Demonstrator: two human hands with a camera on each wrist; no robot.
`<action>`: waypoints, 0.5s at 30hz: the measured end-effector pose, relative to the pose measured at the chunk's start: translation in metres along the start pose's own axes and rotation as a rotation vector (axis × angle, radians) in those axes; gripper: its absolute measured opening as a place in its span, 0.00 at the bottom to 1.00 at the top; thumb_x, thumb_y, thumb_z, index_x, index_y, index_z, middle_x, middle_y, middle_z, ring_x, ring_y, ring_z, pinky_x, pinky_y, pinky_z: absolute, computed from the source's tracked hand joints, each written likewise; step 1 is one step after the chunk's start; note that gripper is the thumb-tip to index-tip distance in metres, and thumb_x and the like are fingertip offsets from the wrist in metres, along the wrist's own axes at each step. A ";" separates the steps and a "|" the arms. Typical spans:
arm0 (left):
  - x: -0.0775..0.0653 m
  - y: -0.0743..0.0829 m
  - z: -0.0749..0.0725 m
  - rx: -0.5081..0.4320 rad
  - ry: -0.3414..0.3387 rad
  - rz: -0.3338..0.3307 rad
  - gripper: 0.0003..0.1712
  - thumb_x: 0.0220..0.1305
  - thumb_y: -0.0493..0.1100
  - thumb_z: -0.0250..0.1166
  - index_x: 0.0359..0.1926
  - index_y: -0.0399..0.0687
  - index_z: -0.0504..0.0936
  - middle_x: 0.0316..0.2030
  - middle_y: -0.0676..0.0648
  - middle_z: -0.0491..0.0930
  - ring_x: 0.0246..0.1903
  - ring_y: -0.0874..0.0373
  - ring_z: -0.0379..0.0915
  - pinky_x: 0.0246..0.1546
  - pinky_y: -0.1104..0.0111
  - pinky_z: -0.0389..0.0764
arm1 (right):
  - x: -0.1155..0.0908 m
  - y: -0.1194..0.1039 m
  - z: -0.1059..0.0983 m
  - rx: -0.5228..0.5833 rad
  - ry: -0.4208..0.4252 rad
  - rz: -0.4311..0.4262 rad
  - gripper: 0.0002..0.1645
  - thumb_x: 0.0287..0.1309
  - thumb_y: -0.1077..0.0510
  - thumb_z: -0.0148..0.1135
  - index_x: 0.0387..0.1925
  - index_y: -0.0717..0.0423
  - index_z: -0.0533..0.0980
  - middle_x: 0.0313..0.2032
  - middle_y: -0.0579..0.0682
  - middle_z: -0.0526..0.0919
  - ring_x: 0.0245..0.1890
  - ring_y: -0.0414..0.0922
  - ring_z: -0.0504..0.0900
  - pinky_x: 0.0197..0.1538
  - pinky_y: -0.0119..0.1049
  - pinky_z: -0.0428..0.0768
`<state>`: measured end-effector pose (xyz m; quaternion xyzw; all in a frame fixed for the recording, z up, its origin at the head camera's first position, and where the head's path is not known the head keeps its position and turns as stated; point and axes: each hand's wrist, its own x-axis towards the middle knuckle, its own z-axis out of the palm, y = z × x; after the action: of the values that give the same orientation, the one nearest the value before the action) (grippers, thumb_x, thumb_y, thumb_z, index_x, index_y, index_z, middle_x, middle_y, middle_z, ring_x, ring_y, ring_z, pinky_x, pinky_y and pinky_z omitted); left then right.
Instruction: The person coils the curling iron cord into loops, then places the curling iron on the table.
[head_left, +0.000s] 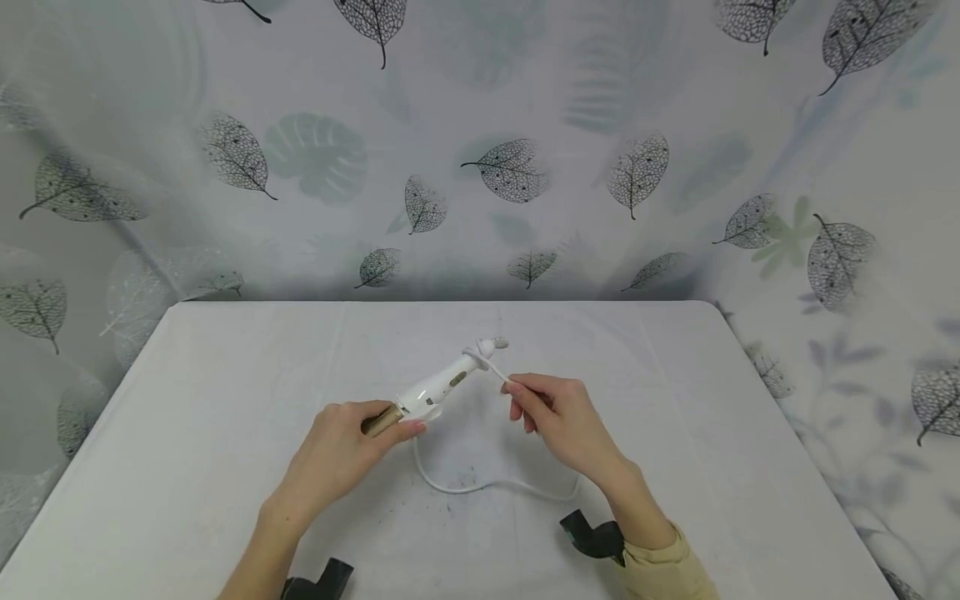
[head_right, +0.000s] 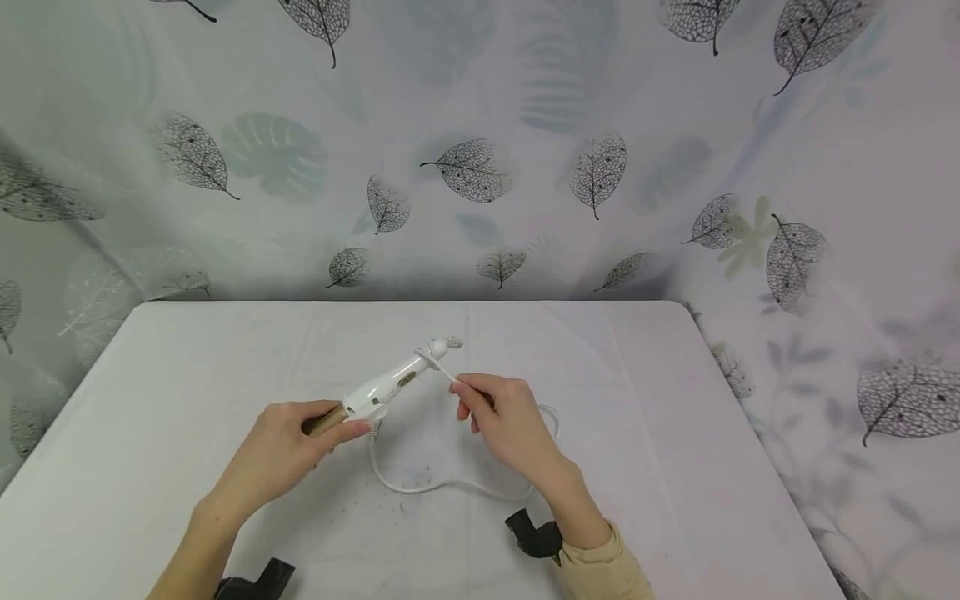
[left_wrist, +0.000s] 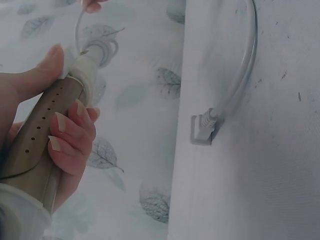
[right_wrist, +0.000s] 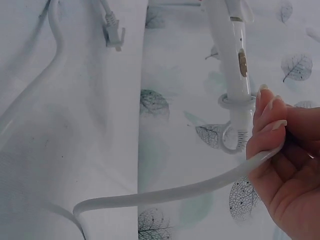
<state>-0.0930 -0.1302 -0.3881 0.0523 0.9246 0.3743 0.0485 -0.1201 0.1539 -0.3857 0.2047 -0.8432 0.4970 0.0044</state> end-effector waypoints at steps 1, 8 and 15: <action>0.000 0.000 0.000 0.000 0.003 -0.002 0.38 0.54 0.76 0.64 0.48 0.51 0.87 0.27 0.54 0.80 0.22 0.61 0.66 0.20 0.70 0.65 | 0.000 0.000 0.000 0.007 0.000 0.006 0.09 0.71 0.62 0.57 0.42 0.58 0.83 0.25 0.43 0.80 0.21 0.39 0.75 0.25 0.30 0.74; -0.001 0.002 0.000 -0.039 0.034 -0.027 0.38 0.52 0.77 0.64 0.49 0.55 0.87 0.28 0.54 0.81 0.24 0.61 0.68 0.21 0.69 0.66 | 0.003 0.006 0.001 0.025 -0.009 0.015 0.08 0.69 0.64 0.59 0.43 0.61 0.83 0.25 0.46 0.83 0.22 0.44 0.80 0.29 0.32 0.80; -0.004 0.001 -0.002 -0.122 0.027 -0.006 0.33 0.52 0.73 0.68 0.49 0.56 0.87 0.34 0.55 0.85 0.29 0.60 0.75 0.27 0.68 0.74 | 0.004 0.009 -0.004 0.085 -0.091 0.027 0.10 0.69 0.63 0.59 0.45 0.63 0.83 0.26 0.53 0.85 0.26 0.44 0.84 0.34 0.35 0.84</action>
<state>-0.0894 -0.1313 -0.3856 0.0413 0.9008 0.4303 0.0404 -0.1273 0.1601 -0.3903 0.2157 -0.8234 0.5225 -0.0491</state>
